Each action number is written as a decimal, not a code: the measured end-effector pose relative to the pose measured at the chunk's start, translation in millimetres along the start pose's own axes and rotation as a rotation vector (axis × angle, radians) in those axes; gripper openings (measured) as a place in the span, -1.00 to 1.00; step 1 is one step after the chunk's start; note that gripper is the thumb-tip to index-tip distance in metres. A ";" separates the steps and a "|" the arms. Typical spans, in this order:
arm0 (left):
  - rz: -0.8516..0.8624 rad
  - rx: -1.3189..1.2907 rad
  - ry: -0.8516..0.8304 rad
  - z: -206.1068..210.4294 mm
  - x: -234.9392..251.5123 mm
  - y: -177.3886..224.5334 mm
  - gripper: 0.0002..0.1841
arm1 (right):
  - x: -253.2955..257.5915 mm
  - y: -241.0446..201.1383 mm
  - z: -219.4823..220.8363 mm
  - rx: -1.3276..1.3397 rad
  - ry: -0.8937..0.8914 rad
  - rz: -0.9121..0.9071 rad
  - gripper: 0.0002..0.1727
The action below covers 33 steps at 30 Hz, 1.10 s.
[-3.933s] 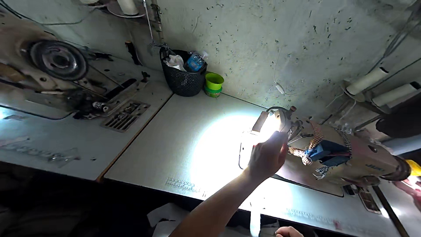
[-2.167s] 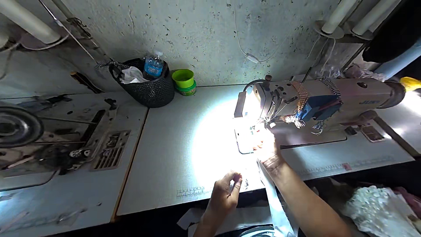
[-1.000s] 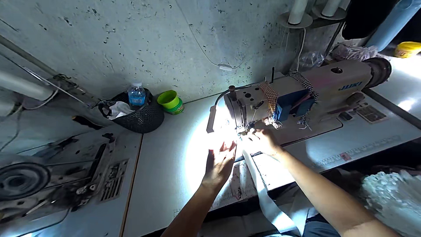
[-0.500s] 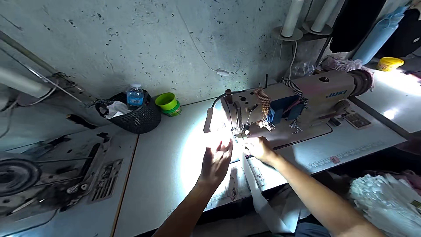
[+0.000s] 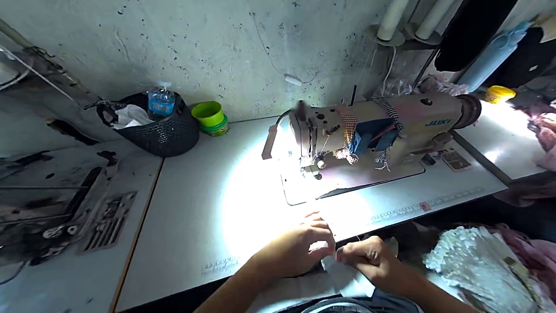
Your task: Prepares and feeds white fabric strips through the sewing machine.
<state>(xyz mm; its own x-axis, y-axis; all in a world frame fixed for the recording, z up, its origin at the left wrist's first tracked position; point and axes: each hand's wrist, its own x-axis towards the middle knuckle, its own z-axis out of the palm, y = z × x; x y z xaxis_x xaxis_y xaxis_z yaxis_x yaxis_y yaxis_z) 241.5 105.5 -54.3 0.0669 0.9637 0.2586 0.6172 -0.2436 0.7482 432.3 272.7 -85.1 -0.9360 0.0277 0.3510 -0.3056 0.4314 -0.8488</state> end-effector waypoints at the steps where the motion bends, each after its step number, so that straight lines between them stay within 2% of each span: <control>1: 0.001 -0.032 -0.003 2.4 -0.9 0.2 -0.82 | 0.8 -1.6 -6.8 -0.046 0.018 0.042 -0.77; 3: -0.008 -0.072 0.025 5.6 -0.9 -1.4 -0.82 | 15.6 -7.6 -31.8 -0.383 0.163 0.060 -0.76; 7: -0.068 0.037 0.126 5.7 3.5 11.6 -0.82 | 71.5 -16.3 -112.4 -1.011 0.431 -0.165 -0.66; 9: -0.073 0.112 0.210 6.0 5.9 15.6 -0.84 | 98.7 -21.9 -138.0 -1.190 0.417 -0.175 -0.70; 14: -0.197 0.264 0.396 2.7 0.5 23.7 -0.82 | 139.2 -31.9 -149.3 -1.348 0.088 -0.116 -0.87; 17: -0.317 0.298 0.501 5.1 -6.3 25.0 -0.82 | 143.6 -46.2 -151.5 -1.372 0.061 -0.104 -0.90; 19: -0.377 0.303 0.577 9.1 -11.2 21.5 -0.82 | 131.2 -63.2 -157.3 -1.339 0.158 -0.065 -0.80; 22: -0.419 0.195 0.709 20.3 -17.1 11.3 -0.86 | 84.1 -68.9 -141.8 -1.063 0.447 0.045 -0.60; 24: -0.438 0.077 0.789 30.1 -17.9 2.8 -0.88 | 47.0 -59.8 -91.8 -0.605 0.527 0.176 -0.63; 27: -0.433 -0.021 0.857 42.8 -15.0 -3.5 -0.89 | 6.7 -44.9 9.1 0.307 0.388 0.549 -0.85; 29: -0.427 -0.010 0.858 48.2 -13.7 -4.4 -0.88 | 3.5 -36.0 48.2 0.746 0.205 0.820 -0.66; 30: -0.427 0.004 0.851 50.1 -13.3 -4.6 -0.88 | 5.7 -27.9 57.3 0.919 0.132 0.890 -0.55; 33: -0.433 0.048 0.823 52.9 -14.4 -2.7 -0.89 | 16.2 -4.6 64.1 1.250 0.043 0.862 -0.38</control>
<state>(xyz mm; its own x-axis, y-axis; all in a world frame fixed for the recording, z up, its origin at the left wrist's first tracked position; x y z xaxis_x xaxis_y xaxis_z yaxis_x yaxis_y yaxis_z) 280.3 98.1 -92.4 -0.7426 0.5837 0.3284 0.4914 0.1417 0.8593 407.4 213.3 -100.8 -0.9018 -0.1008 -0.4202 0.3474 -0.7473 -0.5664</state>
